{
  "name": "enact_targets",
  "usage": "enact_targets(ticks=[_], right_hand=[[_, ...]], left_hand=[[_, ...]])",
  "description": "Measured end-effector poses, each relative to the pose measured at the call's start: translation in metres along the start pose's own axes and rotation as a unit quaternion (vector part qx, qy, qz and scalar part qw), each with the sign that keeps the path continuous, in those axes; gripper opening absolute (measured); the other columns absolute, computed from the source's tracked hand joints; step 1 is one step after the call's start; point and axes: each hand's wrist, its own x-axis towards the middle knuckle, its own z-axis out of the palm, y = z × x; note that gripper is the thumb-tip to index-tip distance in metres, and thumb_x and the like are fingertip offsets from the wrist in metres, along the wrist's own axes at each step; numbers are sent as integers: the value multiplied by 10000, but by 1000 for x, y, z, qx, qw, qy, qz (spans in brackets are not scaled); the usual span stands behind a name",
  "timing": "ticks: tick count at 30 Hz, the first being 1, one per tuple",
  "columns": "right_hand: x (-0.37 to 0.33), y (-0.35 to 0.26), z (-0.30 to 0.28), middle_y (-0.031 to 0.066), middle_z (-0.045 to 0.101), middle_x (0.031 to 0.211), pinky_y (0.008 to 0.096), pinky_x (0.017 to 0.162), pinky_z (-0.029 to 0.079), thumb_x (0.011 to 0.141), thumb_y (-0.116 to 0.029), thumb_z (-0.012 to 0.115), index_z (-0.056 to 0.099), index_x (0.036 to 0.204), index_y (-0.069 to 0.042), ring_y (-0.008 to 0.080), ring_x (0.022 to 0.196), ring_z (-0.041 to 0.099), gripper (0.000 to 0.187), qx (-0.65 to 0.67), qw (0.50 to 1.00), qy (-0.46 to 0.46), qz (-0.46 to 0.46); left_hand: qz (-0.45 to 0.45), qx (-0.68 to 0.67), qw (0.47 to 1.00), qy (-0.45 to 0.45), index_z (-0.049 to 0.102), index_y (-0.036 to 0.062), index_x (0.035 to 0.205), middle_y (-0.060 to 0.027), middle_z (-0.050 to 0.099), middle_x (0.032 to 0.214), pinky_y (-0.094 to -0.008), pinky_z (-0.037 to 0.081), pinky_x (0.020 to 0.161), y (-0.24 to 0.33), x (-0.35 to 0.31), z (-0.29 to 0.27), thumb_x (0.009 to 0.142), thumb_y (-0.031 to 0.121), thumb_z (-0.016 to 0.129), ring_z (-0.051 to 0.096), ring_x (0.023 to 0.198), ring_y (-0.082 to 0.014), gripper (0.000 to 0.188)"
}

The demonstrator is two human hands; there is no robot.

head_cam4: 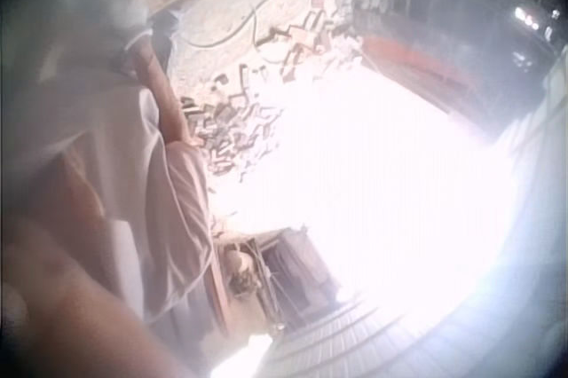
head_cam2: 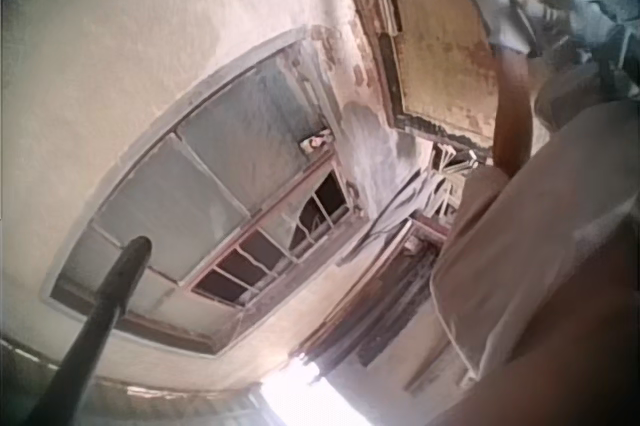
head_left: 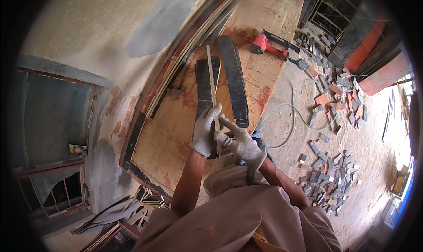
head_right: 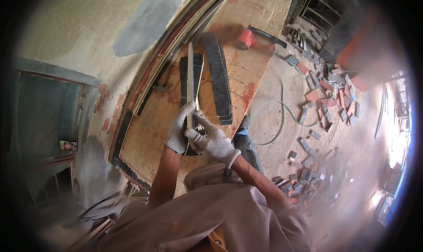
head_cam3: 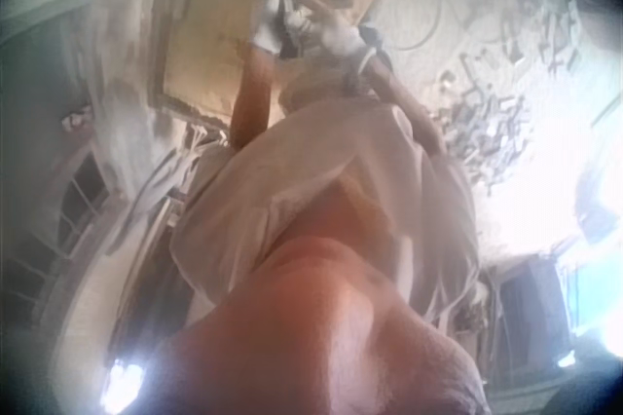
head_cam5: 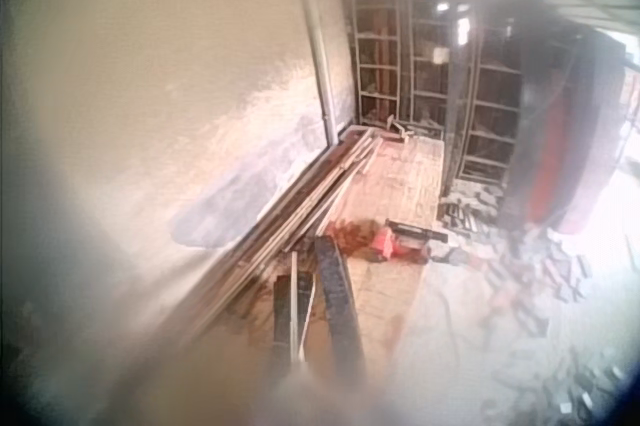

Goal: The person sits on the floor and uses a red nail gun to fasten dark wooden planks onto a larger wooden board. They repeatedly position planks, drive nails, and adjust pieces, then gather and stack the finished planks.

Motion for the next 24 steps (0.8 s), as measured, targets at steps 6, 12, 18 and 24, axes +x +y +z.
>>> enact_targets(ticks=[6, 12, 18, 24], right_hand=[[2, -27, 4, 137, 657, 1117, 344, 753, 629, 966, -436, 755, 304, 1624, -20, 174, 907, 702, 899, 89, 996, 27, 7], [-5, -40, -12, 51, 637, 1144, 321, 710, 639, 964, -403, 753, 296, 1618, 11, 146, 952, 673, 899, 142, 989, 35, -4], [-19, 5, -65, 67, 655, 998, 310, 711, 573, 899, -396, 798, 459, 1575, -73, 141, 844, 647, 823, -53, 991, 126, 1], [31, 110, -169, 291, 613, 1081, 481, 879, 544, 790, -461, 833, 543, 1528, -225, 441, 995, 659, 827, -466, 845, 261, -13]], left_hand=[[9, 9, 1000, 7, 633, 76, 1048, -4, 573, 806, -272, 474, 522, 3, 10, 9, 997, 422, 717, 580, 626, -100, 360], [32, 85, 996, -7, 645, 68, 1151, -25, 622, 803, -277, 523, 626, -3, 13, 28, 1018, 678, 516, 610, 679, -110, 637], [210, 423, 881, 18, 463, -45, 1503, -225, 623, 1349, -394, 478, 1044, -42, 36, -11, 992, 627, 609, 614, 1239, -292, 857], [167, 776, 575, 201, 207, -34, 1608, -319, 319, 1609, -601, 309, 1191, -101, 56, -138, 706, 760, 795, 351, 1461, -500, 1338]])
